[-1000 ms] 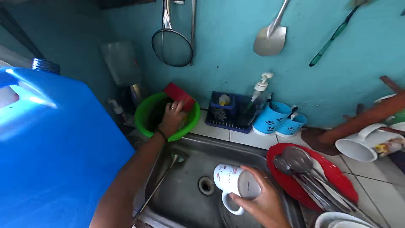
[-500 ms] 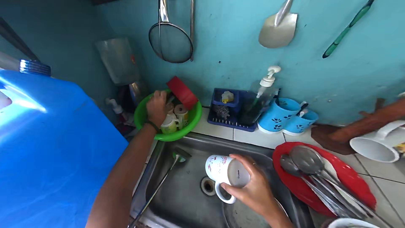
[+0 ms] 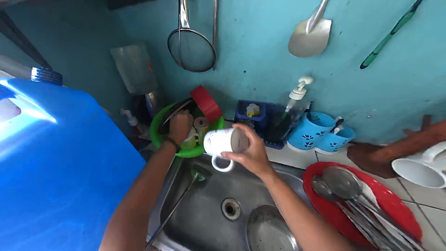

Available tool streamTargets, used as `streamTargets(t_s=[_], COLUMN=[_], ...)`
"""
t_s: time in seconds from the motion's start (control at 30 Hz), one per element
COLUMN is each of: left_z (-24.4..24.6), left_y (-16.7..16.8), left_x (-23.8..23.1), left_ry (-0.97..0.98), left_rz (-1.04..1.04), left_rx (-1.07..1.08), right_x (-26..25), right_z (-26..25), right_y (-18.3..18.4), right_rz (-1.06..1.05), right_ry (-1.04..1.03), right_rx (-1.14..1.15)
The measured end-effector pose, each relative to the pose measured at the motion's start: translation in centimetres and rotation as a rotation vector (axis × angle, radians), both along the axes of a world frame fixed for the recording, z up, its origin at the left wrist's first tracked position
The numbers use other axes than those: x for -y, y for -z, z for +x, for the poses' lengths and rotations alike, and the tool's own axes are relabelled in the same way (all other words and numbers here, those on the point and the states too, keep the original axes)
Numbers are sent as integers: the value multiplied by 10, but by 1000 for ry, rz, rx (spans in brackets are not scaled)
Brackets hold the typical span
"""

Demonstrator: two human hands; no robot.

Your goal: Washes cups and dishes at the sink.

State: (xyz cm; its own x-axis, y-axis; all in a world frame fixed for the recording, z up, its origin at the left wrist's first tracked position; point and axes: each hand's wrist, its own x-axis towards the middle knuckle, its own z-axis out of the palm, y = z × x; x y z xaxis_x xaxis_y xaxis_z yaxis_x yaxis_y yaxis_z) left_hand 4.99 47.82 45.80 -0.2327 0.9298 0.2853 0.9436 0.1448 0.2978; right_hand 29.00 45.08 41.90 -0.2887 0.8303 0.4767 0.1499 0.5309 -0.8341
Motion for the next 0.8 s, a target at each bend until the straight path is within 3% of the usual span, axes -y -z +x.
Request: streamTargets(t_s=[0.2,0.3,0.43,0.63,0.8], left_z=[-31,-49,-40,-19,-29], left_y=[1,25,33,21,29], left_x=[-23,-53,-72,-72,-71], left_ry=[178,186,99,-4,-19], left_rz=[-357,-350,-376,-526,-447], left_rx=[79,59,64,82,119], right_x=[-55,-72,-93,-105,-113], right_z=[-45,-51,-57,-68,-82], right_y=[-30,-33,-38,-58,-65], right_rz=[-163,-123,-70,-194,-193], right_ry=[-85,-43,41,68,29], right_rx=[63,124,263,409,529])
